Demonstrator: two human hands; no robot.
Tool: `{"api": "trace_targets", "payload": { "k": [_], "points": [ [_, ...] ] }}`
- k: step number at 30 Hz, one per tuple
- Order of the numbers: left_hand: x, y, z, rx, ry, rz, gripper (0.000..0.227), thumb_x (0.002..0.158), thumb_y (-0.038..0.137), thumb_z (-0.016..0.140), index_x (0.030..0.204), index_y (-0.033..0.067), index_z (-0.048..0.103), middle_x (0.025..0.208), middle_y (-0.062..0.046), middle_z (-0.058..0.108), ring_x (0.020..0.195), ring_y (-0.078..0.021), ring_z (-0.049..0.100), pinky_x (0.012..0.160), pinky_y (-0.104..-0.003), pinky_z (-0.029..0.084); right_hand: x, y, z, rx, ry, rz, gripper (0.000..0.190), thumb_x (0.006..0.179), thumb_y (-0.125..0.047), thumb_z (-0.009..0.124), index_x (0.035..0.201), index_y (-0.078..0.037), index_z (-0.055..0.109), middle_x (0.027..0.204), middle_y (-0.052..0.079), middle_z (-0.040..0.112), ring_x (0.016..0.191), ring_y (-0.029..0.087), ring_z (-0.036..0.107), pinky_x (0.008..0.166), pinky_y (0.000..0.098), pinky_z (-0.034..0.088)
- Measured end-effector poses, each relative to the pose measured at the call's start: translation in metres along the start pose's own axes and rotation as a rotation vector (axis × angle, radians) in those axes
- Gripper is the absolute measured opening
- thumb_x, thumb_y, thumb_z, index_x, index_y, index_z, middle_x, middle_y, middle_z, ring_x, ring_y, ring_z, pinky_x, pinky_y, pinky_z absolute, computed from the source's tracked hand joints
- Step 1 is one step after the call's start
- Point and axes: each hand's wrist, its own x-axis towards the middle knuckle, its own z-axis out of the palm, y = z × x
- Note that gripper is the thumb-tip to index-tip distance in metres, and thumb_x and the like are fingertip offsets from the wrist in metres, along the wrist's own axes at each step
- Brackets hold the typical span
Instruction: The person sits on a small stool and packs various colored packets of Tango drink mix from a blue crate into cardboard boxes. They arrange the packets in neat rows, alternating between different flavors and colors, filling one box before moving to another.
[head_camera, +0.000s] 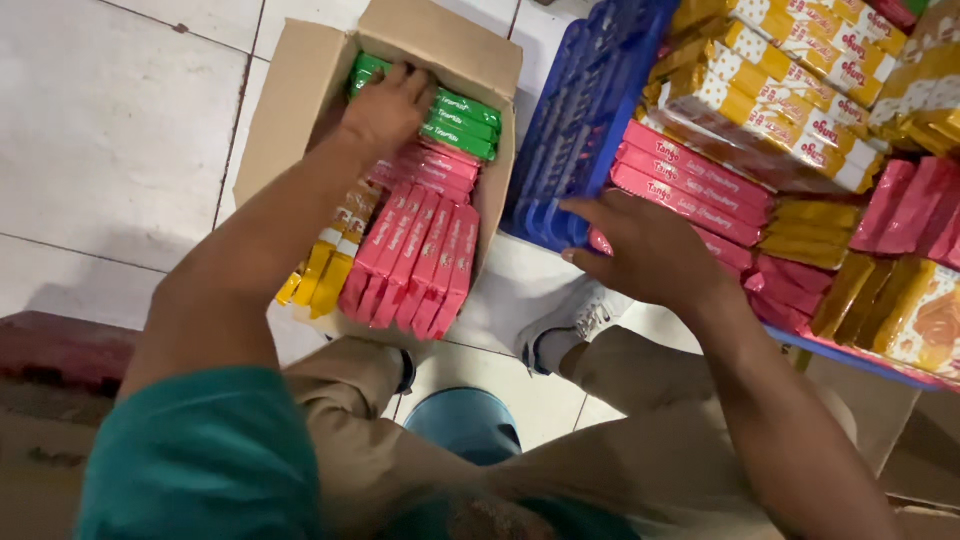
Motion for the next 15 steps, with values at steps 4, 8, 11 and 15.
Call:
{"api": "trace_targets", "payload": {
  "k": [4,8,11,15],
  "points": [
    [-0.017,0.001,-0.089,-0.336,-0.3,-0.128,0.094,0.086,0.037,0.078,0.159,-0.0003,0.032,0.162,-0.023,0.034,0.146,-0.0446,0.035,0.11,-0.059,0.045,0.003,-0.005,-0.006,0.023,-0.122,0.075,0.058,0.091,-0.044,0.07,0.144,-0.025,0.057,0.109,0.01,0.063,0.104,0.033,0.066,0.075,0.0504,0.053],
    [-0.048,0.032,-0.189,-0.494,-0.752,-0.367,0.056,0.098,0.048,0.061,0.133,0.0046,0.064,0.151,-0.016,0.049,0.129,-0.0359,0.059,0.101,-0.048,0.055,0.0,-0.014,-0.013,0.007,-0.156,0.089,0.062,0.089,-0.047,0.067,0.147,-0.027,0.056,0.117,0.011,0.064,0.11,0.035,0.065,0.082,0.0509,0.053],
    [-0.088,0.056,-0.183,-0.521,-0.829,-0.309,0.069,0.093,0.061,0.055,0.132,0.005,0.066,0.148,-0.018,0.056,0.13,-0.0374,0.061,0.106,-0.048,0.052,-0.006,-0.018,-0.018,0.012,-0.199,0.089,0.064,0.089,-0.049,0.065,0.149,-0.028,0.055,0.119,0.015,0.065,0.114,0.039,0.065,0.091,0.0522,0.052],
    [-0.13,0.063,-0.164,-0.391,-0.845,-0.214,0.096,0.072,0.084,0.061,0.139,0.0161,0.065,0.137,-0.015,0.068,0.13,-0.0371,0.064,0.106,-0.046,0.053,-0.018,-0.022,-0.022,0.05,-0.221,0.038,0.065,0.088,-0.046,0.066,0.149,-0.026,0.055,0.127,0.02,0.066,0.12,0.045,0.064,0.099,0.0563,0.051]
  ]
}}
